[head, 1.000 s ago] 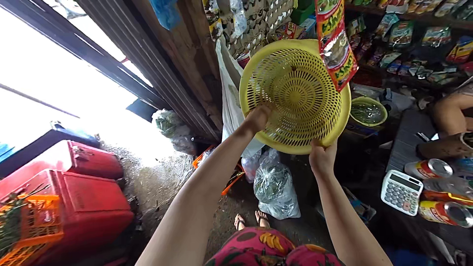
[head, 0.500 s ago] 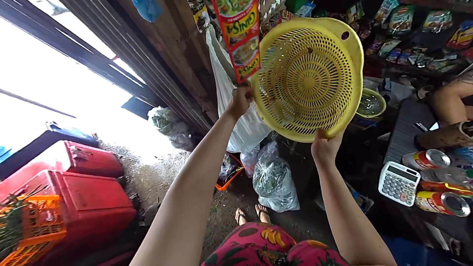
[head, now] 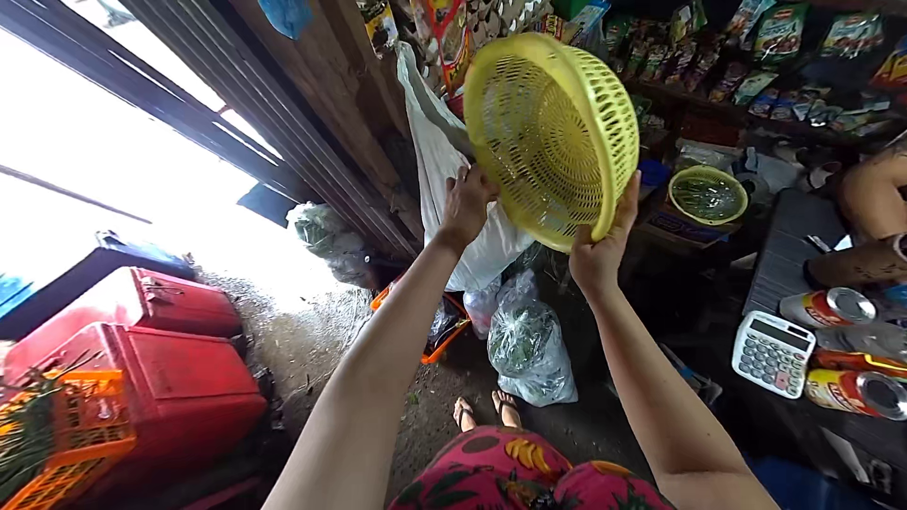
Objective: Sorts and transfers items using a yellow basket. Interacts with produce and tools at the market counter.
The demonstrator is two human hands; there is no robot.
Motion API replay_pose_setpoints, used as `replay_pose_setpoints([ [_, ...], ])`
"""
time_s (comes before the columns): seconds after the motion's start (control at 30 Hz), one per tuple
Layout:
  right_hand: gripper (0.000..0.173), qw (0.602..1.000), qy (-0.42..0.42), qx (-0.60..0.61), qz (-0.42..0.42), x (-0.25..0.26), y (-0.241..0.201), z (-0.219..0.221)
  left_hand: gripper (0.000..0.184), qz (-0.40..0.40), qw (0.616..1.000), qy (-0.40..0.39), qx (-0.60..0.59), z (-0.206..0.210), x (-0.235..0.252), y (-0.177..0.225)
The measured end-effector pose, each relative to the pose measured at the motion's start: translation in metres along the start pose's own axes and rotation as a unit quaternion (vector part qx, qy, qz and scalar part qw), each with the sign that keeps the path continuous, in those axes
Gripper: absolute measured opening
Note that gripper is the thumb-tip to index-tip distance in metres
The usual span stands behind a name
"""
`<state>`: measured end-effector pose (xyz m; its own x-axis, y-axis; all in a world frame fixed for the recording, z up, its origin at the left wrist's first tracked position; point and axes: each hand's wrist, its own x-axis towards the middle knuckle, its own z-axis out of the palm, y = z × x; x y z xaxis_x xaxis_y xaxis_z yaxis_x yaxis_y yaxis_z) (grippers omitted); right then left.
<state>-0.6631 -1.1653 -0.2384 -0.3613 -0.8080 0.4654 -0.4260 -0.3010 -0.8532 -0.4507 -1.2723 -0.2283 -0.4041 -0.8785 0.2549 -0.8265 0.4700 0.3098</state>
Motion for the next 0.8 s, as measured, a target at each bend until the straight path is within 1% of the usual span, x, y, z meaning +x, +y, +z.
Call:
replay_pose_setpoints([
  [0.07,0.092,0.998,-0.057,-0.023,0.017,-0.003,-0.009,0.008,0.019,-0.020,0.992,0.087,-0.094,0.018,-0.013,-0.004],
  [0.1,0.096,0.996,-0.084,-0.035,0.019,-0.006,-0.016,0.012,0.018,-0.026,0.984,0.118,-0.132,0.027,-0.019,-0.006],
  [0.13,0.099,0.994,-0.100,-0.047,0.017,-0.012,-0.024,0.015,0.016,-0.024,0.978,0.141,-0.154,0.035,-0.025,-0.010],
  [0.2,0.102,0.993,-0.103,-0.062,0.013,-0.019,-0.036,0.021,0.013,-0.012,0.966,0.179,-0.185,0.049,-0.025,-0.017],
  [0.27,0.104,0.991,-0.111,-0.073,0.018,-0.021,-0.045,0.024,0.015,-0.040,0.960,0.172,-0.218,0.050,-0.014,-0.016],
  [0.37,0.105,0.990,-0.113,-0.083,-0.001,-0.022,-0.053,0.031,0.017,-0.078,0.955,0.155,-0.240,0.049,0.001,-0.013],
  [0.43,0.105,0.990,-0.105,-0.088,-0.016,-0.022,-0.056,0.037,0.016,-0.095,0.955,0.153,-0.237,0.050,0.008,-0.010],
  [0.53,0.107,0.989,-0.102,-0.100,-0.027,-0.016,-0.059,0.044,0.017,-0.112,0.963,0.107,-0.222,0.046,0.019,-0.007],
  [0.57,0.108,0.989,-0.102,-0.103,-0.032,-0.014,-0.060,0.046,0.018,-0.124,0.962,0.078,-0.229,0.034,0.022,-0.001],
  [0.6,0.109,0.988,-0.103,-0.107,-0.039,-0.012,-0.060,0.048,0.020,-0.145,0.957,0.038,-0.248,0.014,0.024,0.010],
  [0.63,0.110,0.987,-0.105,-0.111,-0.046,-0.010,-0.060,0.050,0.023,-0.157,0.950,0.027,-0.268,0.000,0.025,0.018],
  [0.73,0.116,0.985,-0.112,-0.120,-0.057,-0.007,-0.059,0.058,0.037,-0.177,0.927,0.052,-0.327,-0.006,0.023,0.028],
  [0.8,0.116,0.985,-0.114,-0.118,-0.060,-0.007,-0.059,0.063,0.041,-0.192,0.922,0.061,-0.330,-0.002,0.023,0.027],
])
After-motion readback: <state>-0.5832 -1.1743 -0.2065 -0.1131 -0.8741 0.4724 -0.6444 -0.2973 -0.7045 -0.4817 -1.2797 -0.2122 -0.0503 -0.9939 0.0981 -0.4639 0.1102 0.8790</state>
